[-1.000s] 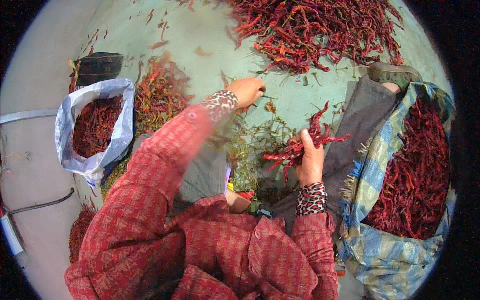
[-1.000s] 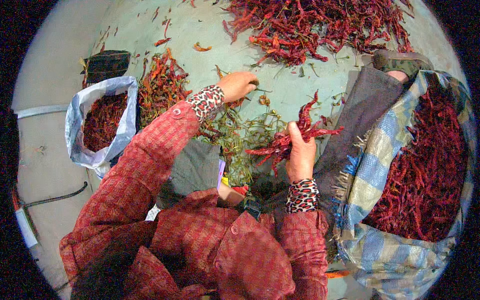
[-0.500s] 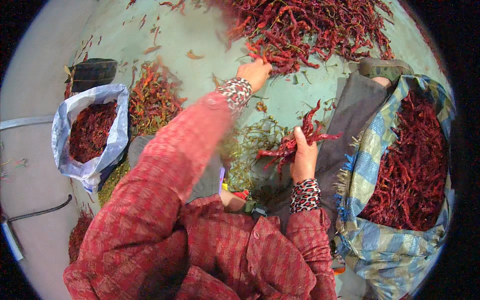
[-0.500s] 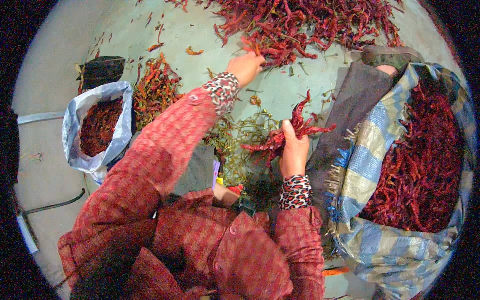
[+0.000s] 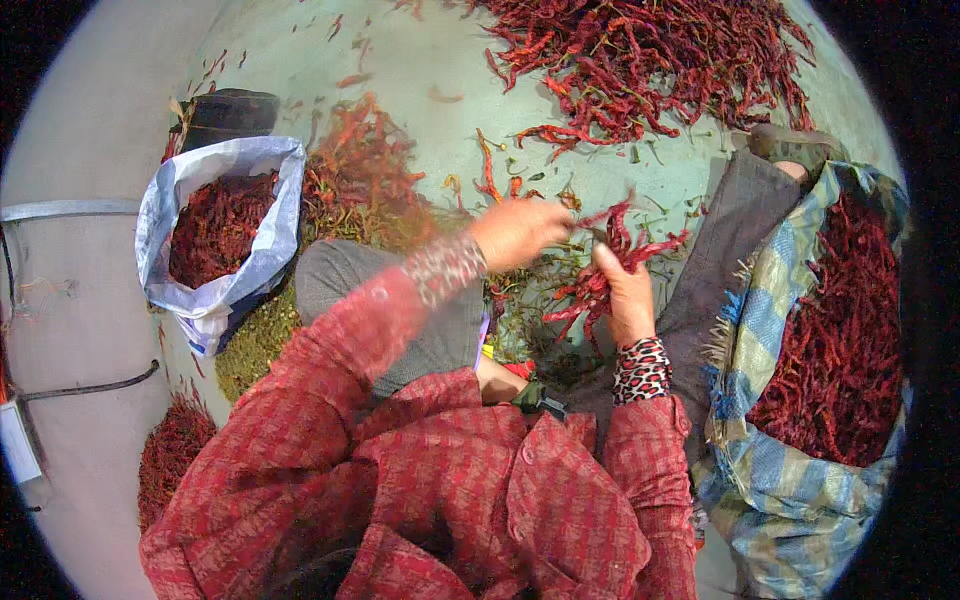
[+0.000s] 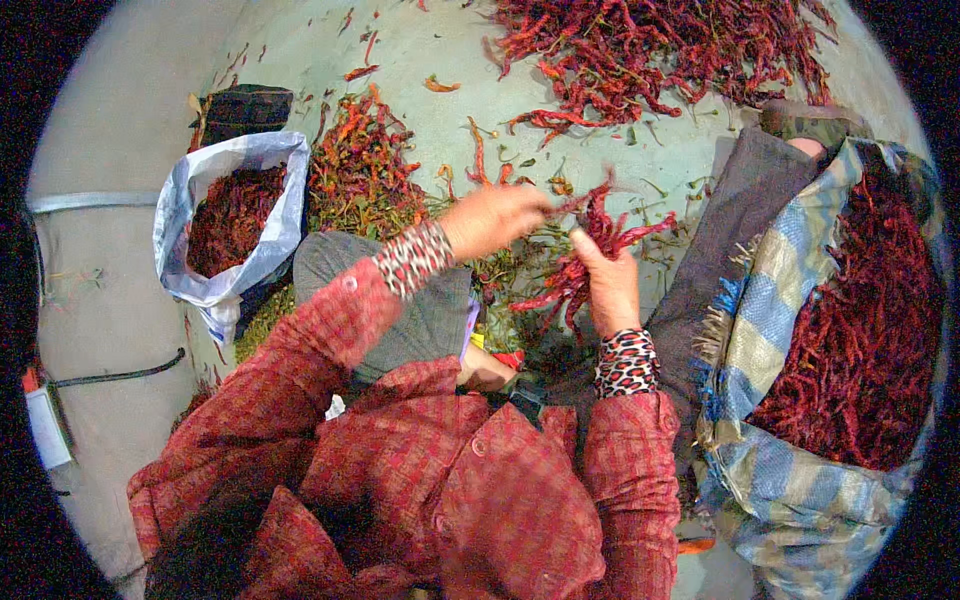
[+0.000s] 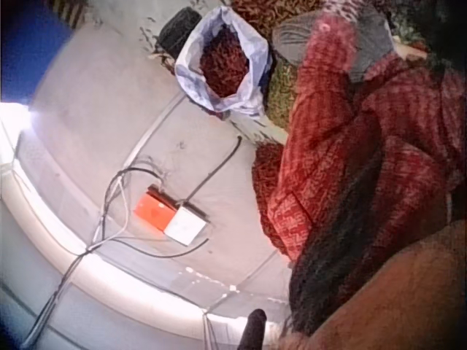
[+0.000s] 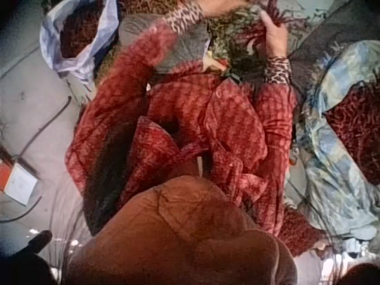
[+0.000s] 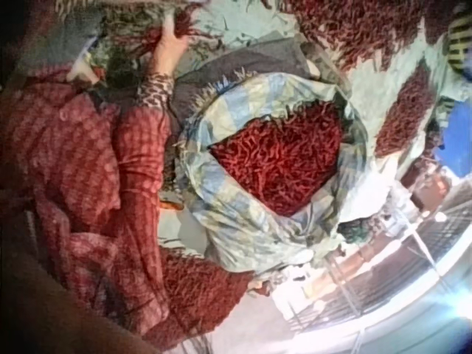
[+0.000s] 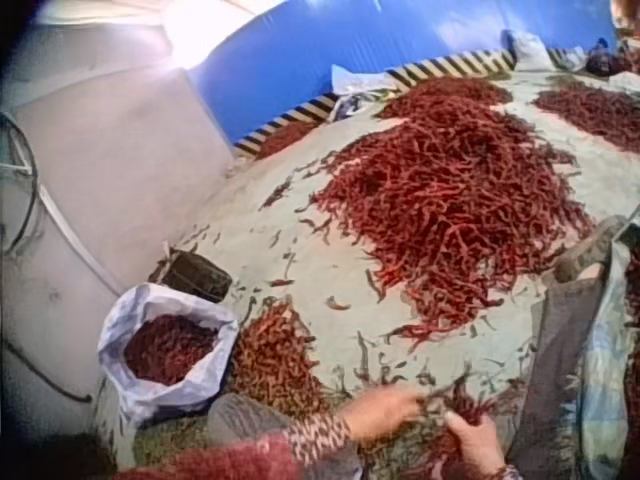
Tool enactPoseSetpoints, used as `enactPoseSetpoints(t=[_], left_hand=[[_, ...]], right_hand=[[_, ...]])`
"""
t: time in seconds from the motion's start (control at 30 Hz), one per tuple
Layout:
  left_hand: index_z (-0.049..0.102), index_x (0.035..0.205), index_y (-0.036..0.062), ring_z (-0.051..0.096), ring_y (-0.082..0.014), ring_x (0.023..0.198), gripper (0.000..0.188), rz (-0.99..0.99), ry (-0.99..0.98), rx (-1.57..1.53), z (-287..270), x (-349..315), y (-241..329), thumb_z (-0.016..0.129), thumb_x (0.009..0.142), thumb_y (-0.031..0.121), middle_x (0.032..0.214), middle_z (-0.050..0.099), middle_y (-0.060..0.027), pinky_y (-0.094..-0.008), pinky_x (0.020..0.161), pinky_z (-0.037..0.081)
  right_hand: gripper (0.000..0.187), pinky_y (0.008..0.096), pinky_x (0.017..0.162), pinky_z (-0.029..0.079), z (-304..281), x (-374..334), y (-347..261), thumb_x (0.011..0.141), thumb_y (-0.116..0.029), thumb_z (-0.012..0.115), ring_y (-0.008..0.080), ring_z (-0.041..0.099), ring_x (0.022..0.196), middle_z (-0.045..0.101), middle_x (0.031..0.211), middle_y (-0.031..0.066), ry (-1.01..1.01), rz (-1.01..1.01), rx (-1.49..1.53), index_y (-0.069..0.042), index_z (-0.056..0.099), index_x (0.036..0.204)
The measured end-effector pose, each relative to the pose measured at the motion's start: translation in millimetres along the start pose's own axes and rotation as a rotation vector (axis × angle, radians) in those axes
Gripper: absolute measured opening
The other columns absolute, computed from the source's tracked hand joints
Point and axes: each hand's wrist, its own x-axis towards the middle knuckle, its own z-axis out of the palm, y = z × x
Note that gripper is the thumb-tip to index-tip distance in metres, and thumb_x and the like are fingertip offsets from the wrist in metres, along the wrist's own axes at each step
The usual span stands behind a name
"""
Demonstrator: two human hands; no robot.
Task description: The person sits on the floor and removes stems from dried red chili peppers by hand. They pick up peppers from a large pile, pull off the stems, and place the de-stemmed peppers into a sack while discarding the stems onto the floor.
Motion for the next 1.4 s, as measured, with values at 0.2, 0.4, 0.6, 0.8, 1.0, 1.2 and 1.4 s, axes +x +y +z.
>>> enactPoseSetpoints(t=[0.2,0.4,0.6,0.8,1.0,1.2,1.4], left_hand=[[0.048,0.098,0.002,0.057,-0.0186,0.072,0.023,-0.095,-0.124,-0.21,24.9,-11.8,21.9,0.049,0.081,0.018,0.081,0.056,-0.0108,-0.03,0.061,0.045],[0.05,0.095,-0.001,0.057,-0.0122,0.063,0.021,-0.287,-0.169,-0.717,36.1,-14.2,19.1,0.048,0.082,0.016,0.069,0.057,-0.0089,-0.0261,0.054,0.046],[0.054,0.087,0.0017,0.059,-0.0254,0.061,0.02,-0.231,-0.019,-0.101,35.5,5.0,1.8,0.05,0.08,0.02,0.064,0.057,-0.0144,-0.034,0.056,0.046],[0.052,0.098,0.0066,0.052,-0.0315,0.087,0.025,-0.305,-0.046,0.38,-6.9,76.6,-51.7,0.048,0.077,0.02,0.097,0.052,-0.0157,-0.0397,0.073,0.044],[0.055,0.089,0.0056,0.053,-0.0314,0.085,0.021,-0.268,0.009,0.586,-7.0,111.6,-81.0,0.051,0.076,0.022,0.091,0.053,-0.0147,-0.0407,0.072,0.043],[0.053,0.1,0.0066,0.054,-0.0307,0.085,0.031,-0.346,0.045,0.288,-38.1,37.5,-87.1,0.052,0.077,0.027,0.089,0.058,-0.0149,-0.039,0.074,0.042],[0.051,0.096,0.0087,0.053,-0.0287,0.083,0.021,0.022,0.246,0.197,-6.7,5.4,-28.4,0.049,0.079,0.022,0.09,0.052,-0.0108,-0.0376,0.067,0.045]], right_hand=[[0.019,0.0239,0.061,0.044,7.3,-11.4,-10.3,0.076,-0.017,0.06,0.0098,0.054,0.068,0.057,0.076,0.0001,-0.004,-0.021,0.089,-0.004,0.056,0.088],[0.017,0.0247,0.057,0.044,3.5,-6.1,-6.7,0.076,-0.018,0.06,0.0106,0.053,0.063,0.056,0.075,0.0016,0.008,-0.039,0.119,-0.004,0.055,0.084],[0.016,0.0251,0.053,0.044,7.2,-18.5,-33.5,0.078,-0.019,0.056,0.0136,0.054,0.057,0.056,0.067,0.0042,0.084,-0.217,0.149,-0.004,0.052,0.083],[0.019,0.0298,0.069,0.047,-11.0,2.3,-23.2,0.08,-0.021,0.055,0.0157,0.056,0.079,0.058,0.084,0.0051,0.048,-0.09,0.476,-0.005,0.053,0.089],[0.019,0.0303,0.069,0.046,-10.5,2.4,-18.1,0.078,-0.016,0.056,0.0182,0.057,0.078,0.059,0.084,0.0064,0.074,-0.096,0.406,-0.003,0.054,0.091],[0.01,0.0256,0.055,0.044,-3.1,2.2,-16.5,0.077,-0.013,0.058,0.0127,0.054,0.06,0.057,0.069,0.0031,0.103,-0.095,0.23,-0.004,0.054,0.081],[0.014,0.024,0.053,0.042,4.3,-6.8,-6.4,0.078,-0.017,0.058,0.0121,0.053,0.056,0.057,0.067,0.0034,0.066,-0.094,0.145,-0.003,0.055,0.078]])
